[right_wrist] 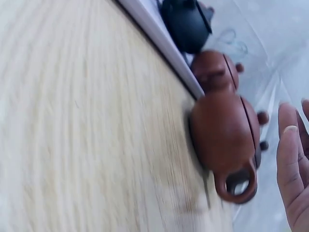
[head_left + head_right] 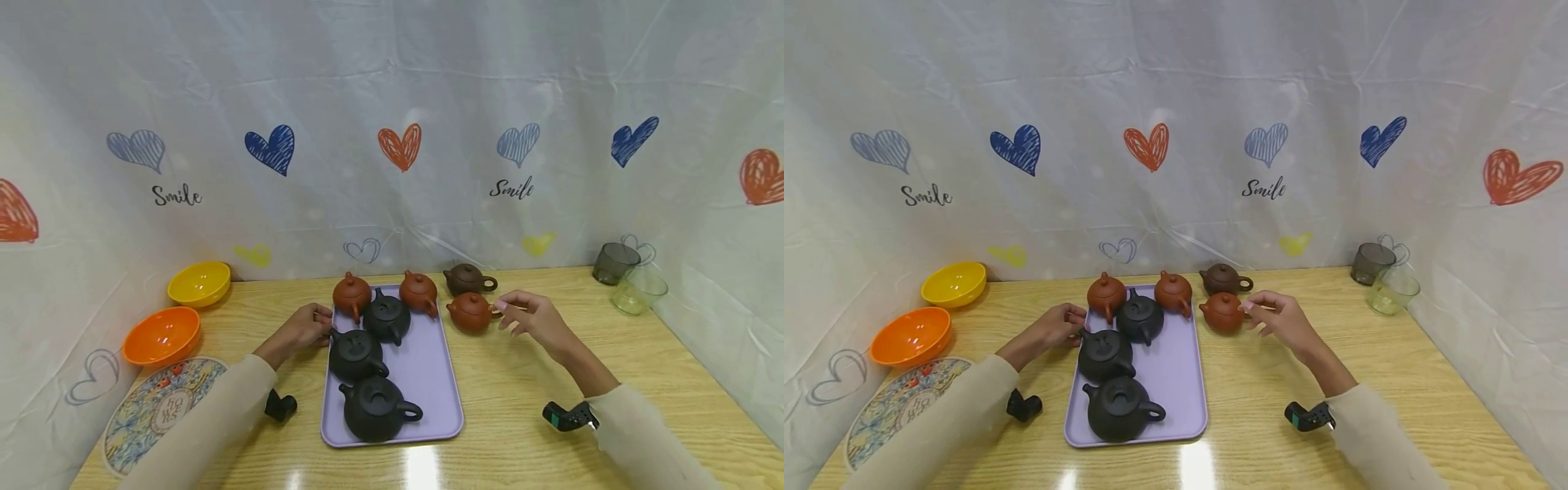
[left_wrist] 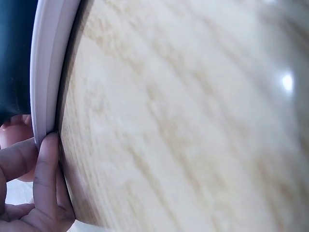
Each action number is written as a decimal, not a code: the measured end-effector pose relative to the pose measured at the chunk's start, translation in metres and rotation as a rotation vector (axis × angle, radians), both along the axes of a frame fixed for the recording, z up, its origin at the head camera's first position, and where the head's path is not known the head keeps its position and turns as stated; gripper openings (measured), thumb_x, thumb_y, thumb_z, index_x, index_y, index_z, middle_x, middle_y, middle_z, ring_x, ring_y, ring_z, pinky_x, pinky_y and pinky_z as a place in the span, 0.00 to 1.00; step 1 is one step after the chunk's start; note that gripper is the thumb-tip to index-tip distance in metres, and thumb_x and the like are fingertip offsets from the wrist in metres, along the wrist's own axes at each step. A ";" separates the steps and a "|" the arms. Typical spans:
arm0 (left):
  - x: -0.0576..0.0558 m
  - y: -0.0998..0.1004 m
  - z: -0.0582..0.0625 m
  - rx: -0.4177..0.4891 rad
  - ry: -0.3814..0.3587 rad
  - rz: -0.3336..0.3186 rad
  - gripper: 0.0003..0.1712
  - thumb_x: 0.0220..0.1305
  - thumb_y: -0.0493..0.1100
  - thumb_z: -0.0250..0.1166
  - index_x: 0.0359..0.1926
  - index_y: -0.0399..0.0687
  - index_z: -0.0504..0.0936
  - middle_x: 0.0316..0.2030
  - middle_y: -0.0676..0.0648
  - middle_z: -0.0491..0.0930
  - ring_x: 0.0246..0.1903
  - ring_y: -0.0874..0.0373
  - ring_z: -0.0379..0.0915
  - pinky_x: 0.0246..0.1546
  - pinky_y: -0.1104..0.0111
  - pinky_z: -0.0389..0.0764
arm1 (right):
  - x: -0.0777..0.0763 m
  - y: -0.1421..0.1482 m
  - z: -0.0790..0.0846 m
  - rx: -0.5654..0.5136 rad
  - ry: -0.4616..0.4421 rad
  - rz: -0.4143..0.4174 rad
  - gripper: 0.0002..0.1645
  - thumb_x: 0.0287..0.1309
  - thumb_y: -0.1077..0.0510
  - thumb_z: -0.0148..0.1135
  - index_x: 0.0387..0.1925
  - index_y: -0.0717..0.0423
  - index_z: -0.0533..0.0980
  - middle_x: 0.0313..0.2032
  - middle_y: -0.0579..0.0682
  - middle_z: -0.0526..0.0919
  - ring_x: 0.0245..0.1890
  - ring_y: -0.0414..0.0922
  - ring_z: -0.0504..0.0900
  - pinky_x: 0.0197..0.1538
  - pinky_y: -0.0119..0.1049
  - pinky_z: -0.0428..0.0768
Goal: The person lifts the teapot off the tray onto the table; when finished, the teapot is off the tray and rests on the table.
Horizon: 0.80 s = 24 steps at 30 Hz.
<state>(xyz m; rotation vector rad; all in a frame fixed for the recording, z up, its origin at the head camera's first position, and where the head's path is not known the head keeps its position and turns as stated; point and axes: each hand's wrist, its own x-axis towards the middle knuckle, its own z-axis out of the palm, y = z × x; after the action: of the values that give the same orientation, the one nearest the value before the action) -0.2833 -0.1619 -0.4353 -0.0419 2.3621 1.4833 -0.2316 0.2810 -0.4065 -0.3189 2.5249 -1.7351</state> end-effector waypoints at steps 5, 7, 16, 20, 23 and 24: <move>0.000 0.000 0.000 -0.001 -0.005 -0.003 0.18 0.73 0.31 0.54 0.61 0.28 0.67 0.48 0.35 0.74 0.36 0.55 0.78 0.36 0.66 0.86 | 0.014 -0.021 0.002 0.001 -0.046 0.072 0.18 0.70 0.51 0.60 0.49 0.63 0.79 0.42 0.48 0.87 0.35 0.43 0.85 0.36 0.42 0.85; -0.001 0.000 -0.001 -0.002 -0.007 -0.004 0.18 0.73 0.31 0.54 0.61 0.29 0.67 0.48 0.35 0.74 0.36 0.55 0.78 0.37 0.66 0.86 | 0.019 -0.031 0.001 0.009 -0.080 0.106 0.18 0.69 0.51 0.61 0.48 0.63 0.79 0.42 0.51 0.86 0.35 0.43 0.85 0.36 0.42 0.85; -0.001 -0.001 -0.003 -0.010 -0.007 -0.006 0.18 0.72 0.31 0.54 0.61 0.29 0.68 0.48 0.36 0.74 0.37 0.55 0.78 0.37 0.67 0.86 | 0.046 -0.077 -0.008 0.016 -0.199 0.283 0.15 0.67 0.54 0.63 0.44 0.63 0.81 0.40 0.63 0.85 0.31 0.46 0.84 0.29 0.36 0.82; -0.002 -0.001 -0.003 -0.011 -0.003 -0.003 0.18 0.72 0.31 0.54 0.60 0.29 0.68 0.48 0.36 0.74 0.36 0.56 0.78 0.36 0.67 0.86 | 0.056 -0.096 -0.013 0.003 -0.255 0.334 0.13 0.66 0.54 0.64 0.41 0.61 0.82 0.39 0.61 0.85 0.30 0.43 0.83 0.26 0.31 0.78; -0.003 -0.001 -0.003 -0.009 -0.006 0.002 0.18 0.71 0.30 0.54 0.60 0.30 0.68 0.47 0.36 0.75 0.35 0.56 0.78 0.36 0.67 0.86 | 0.061 -0.110 -0.017 0.010 -0.277 0.353 0.12 0.65 0.54 0.65 0.39 0.60 0.82 0.37 0.59 0.84 0.28 0.43 0.82 0.25 0.30 0.75; -0.003 -0.001 -0.003 -0.009 -0.003 0.001 0.18 0.71 0.30 0.54 0.60 0.29 0.68 0.47 0.36 0.75 0.35 0.56 0.77 0.36 0.67 0.86 | 0.063 -0.114 -0.018 0.016 -0.283 0.354 0.12 0.64 0.53 0.65 0.38 0.60 0.83 0.36 0.58 0.84 0.28 0.43 0.82 0.24 0.30 0.75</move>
<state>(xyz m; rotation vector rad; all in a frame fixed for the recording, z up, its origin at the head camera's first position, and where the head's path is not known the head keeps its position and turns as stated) -0.2864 -0.1627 -0.4385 -0.0481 2.3671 1.4721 -0.1690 0.1669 -0.4243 -0.4519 2.1306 -1.5051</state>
